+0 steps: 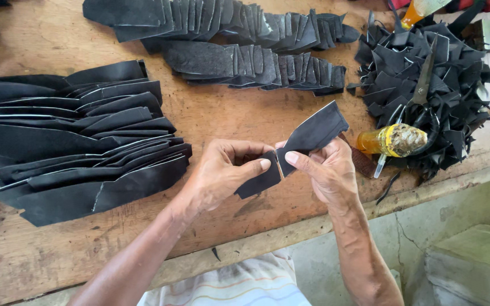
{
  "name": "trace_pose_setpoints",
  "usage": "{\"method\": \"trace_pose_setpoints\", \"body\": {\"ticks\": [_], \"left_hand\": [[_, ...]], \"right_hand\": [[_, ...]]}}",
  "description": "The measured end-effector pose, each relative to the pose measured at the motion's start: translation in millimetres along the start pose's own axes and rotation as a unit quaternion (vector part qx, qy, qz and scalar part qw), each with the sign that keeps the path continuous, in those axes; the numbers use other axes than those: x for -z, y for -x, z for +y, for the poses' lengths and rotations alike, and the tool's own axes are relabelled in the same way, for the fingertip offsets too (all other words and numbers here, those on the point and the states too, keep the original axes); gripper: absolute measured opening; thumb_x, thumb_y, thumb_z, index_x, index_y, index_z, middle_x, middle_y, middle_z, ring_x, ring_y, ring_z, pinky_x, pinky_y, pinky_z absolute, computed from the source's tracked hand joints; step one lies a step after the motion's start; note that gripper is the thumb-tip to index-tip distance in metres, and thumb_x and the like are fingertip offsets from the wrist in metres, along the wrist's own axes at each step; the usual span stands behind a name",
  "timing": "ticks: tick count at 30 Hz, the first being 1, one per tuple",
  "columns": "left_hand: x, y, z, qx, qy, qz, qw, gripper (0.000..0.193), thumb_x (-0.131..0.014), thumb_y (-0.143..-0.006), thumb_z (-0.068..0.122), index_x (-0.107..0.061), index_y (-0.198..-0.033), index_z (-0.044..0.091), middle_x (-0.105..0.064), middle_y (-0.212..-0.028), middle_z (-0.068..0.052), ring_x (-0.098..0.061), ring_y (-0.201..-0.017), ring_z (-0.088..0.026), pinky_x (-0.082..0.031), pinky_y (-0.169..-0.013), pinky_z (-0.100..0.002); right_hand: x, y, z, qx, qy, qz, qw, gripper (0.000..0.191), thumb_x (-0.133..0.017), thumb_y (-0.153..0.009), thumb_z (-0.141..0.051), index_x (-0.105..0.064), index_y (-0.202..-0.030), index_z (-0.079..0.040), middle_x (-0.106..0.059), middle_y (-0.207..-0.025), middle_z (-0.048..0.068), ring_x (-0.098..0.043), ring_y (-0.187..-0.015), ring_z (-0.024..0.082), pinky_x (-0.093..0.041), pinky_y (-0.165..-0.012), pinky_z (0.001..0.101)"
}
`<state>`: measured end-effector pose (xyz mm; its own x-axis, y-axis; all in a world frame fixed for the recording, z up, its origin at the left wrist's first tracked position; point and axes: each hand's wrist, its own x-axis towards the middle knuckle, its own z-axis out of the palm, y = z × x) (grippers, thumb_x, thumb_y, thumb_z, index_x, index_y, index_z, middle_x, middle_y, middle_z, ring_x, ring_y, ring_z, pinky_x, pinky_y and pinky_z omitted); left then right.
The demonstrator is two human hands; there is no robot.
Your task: The person repeatedly picks up two black leather pieces from a stack, aligns their edges, and presses them together by hand. The person places the joined pieces back onto the stack. The process continues with multiple identical pairs throughout the clip.
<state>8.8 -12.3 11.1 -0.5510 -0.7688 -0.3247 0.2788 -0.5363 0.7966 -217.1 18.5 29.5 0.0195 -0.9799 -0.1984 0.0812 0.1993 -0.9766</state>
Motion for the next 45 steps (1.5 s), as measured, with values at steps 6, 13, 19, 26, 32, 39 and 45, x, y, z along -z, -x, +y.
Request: {"method": "trace_pose_setpoints", "body": {"ticks": [6, 13, 19, 26, 32, 39, 45], "left_hand": [[0.3, 0.6, -1.8, -0.008, -0.022, 0.002, 1.000, 0.027, -0.071, -0.090, 0.005, -0.077, -0.115, -0.002, -0.077, -0.091, -0.003, -0.067, -0.076, -0.005, -0.057, -0.064, -0.022], [0.8, 0.4, -1.0, -0.010, -0.028, 0.001, 1.000, 0.029, -0.072, -0.090, 0.006, -0.077, -0.117, -0.001, -0.078, -0.093, -0.005, -0.068, -0.077, -0.006, -0.058, -0.066, -0.023], [1.2, -0.7, -1.2, -0.008, -0.033, 0.007, 0.999, 0.030, -0.072, -0.089, 0.007, -0.076, -0.117, -0.001, -0.079, -0.095, -0.006, -0.070, -0.079, -0.007, -0.060, -0.067, -0.023], [2.2, -2.7, -5.0, -0.009, -0.035, 0.007, 0.999, 0.030, -0.072, -0.089, 0.006, -0.076, -0.118, -0.001, -0.079, -0.096, -0.005, -0.070, -0.080, -0.006, -0.059, -0.068, -0.023], [-0.6, -3.9, -6.9, -0.011, -0.047, 0.015, 0.999, 0.029, -0.072, -0.089, 0.007, -0.077, -0.117, 0.001, -0.079, -0.095, -0.004, -0.068, -0.078, -0.005, -0.058, -0.067, -0.023], [-4.5, -1.8, -2.1, -0.023, -0.118, 0.030, 0.992, 0.031, -0.073, -0.088, 0.009, -0.078, -0.117, 0.004, -0.079, -0.090, -0.003, -0.067, -0.075, -0.005, -0.057, -0.065, -0.022], [-1.6, -1.0, 4.8, 0.001, -0.073, -0.004, 0.997, 0.036, -0.073, -0.086, 0.009, -0.075, -0.121, 0.003, -0.079, -0.094, -0.004, -0.070, -0.078, -0.006, -0.059, -0.067, -0.022]], "right_hand": [[-0.3, -0.3, -1.9, 0.006, 0.026, -0.010, 1.000, 0.023, -0.075, -0.089, 0.005, -0.067, -0.110, 0.002, -0.076, -0.106, 0.017, -0.074, -0.098, 0.019, -0.062, -0.089, 0.0334], [-2.7, -2.3, -4.9, 0.002, 0.043, -0.009, 0.999, 0.025, -0.076, -0.088, 0.006, -0.066, -0.111, 0.003, -0.076, -0.105, 0.018, -0.075, -0.097, 0.021, -0.063, -0.088, 0.0347], [-1.7, -3.9, -5.5, -0.001, 0.049, -0.011, 0.999, 0.026, -0.075, -0.087, 0.007, -0.065, -0.111, 0.003, -0.076, -0.106, 0.018, -0.075, -0.099, 0.023, -0.065, -0.088, 0.0359], [-1.3, -4.6, -2.9, 0.001, 0.049, -0.010, 0.999, 0.027, -0.075, -0.087, 0.007, -0.065, -0.112, 0.003, -0.076, -0.106, 0.018, -0.075, -0.100, 0.023, -0.065, -0.089, 0.0365], [-1.0, -5.1, -5.0, 0.003, 0.055, -0.012, 0.998, 0.028, -0.075, -0.087, 0.008, -0.065, -0.112, 0.003, -0.074, -0.105, 0.016, -0.075, -0.102, 0.025, -0.065, -0.089, 0.0373], [-0.8, -6.1, -6.6, -0.012, 0.063, -0.002, 0.998, 0.032, -0.074, -0.084, 0.010, -0.064, -0.114, 0.004, -0.073, -0.104, 0.013, -0.076, -0.104, 0.027, -0.065, -0.091, 0.0379], [4.0, -8.9, -12.2, -0.028, 0.075, -0.013, 0.997, 0.033, -0.075, -0.084, 0.005, -0.064, -0.115, 0.002, -0.075, -0.104, 0.013, -0.075, -0.098, 0.023, -0.065, -0.085, 0.0362]]}}
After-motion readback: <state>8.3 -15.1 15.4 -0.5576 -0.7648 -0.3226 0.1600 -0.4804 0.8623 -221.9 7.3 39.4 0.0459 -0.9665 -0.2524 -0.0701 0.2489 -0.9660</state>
